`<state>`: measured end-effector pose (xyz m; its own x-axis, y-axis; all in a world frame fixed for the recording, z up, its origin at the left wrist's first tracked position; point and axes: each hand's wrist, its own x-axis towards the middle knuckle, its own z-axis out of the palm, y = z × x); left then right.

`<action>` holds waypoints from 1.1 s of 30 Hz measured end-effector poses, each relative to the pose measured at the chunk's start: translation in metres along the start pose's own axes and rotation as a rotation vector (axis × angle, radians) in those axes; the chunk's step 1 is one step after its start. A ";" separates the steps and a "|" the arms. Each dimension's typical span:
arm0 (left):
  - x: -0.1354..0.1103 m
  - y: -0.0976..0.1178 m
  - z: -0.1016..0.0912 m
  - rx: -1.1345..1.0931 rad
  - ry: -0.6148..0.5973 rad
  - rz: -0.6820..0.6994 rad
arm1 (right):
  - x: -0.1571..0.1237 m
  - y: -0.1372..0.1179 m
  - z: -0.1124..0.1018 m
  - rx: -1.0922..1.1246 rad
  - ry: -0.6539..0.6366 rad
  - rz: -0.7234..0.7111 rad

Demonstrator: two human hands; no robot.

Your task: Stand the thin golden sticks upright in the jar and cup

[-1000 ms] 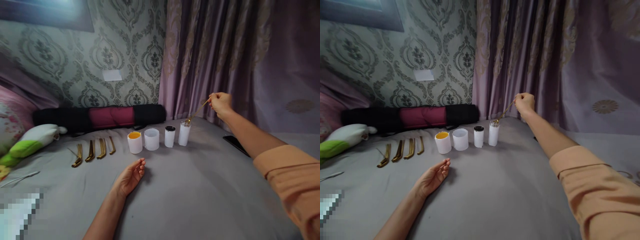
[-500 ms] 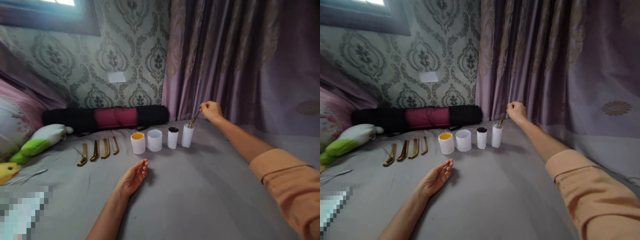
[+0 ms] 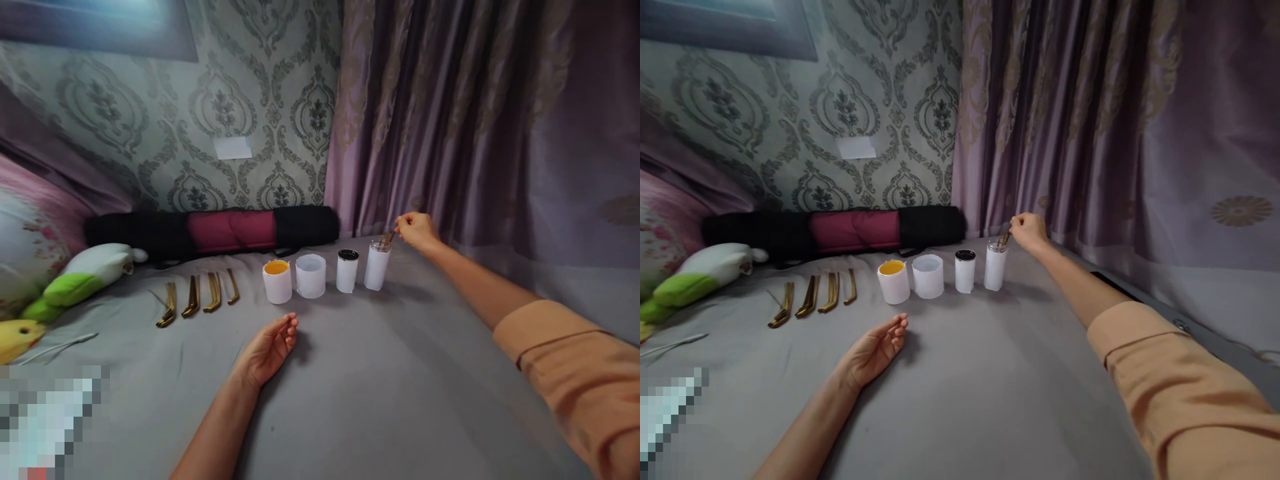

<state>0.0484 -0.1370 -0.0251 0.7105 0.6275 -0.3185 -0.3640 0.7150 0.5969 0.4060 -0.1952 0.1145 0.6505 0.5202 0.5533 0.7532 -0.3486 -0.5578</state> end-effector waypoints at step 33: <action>0.001 0.001 0.001 0.002 -0.011 -0.003 | -0.020 0.008 0.016 0.025 -0.061 0.093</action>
<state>0.0496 -0.1356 -0.0242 0.7183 0.6219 -0.3118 -0.3610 0.7163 0.5972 0.3975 -0.1959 0.0886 0.7095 0.5334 0.4605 0.6870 -0.3781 -0.6205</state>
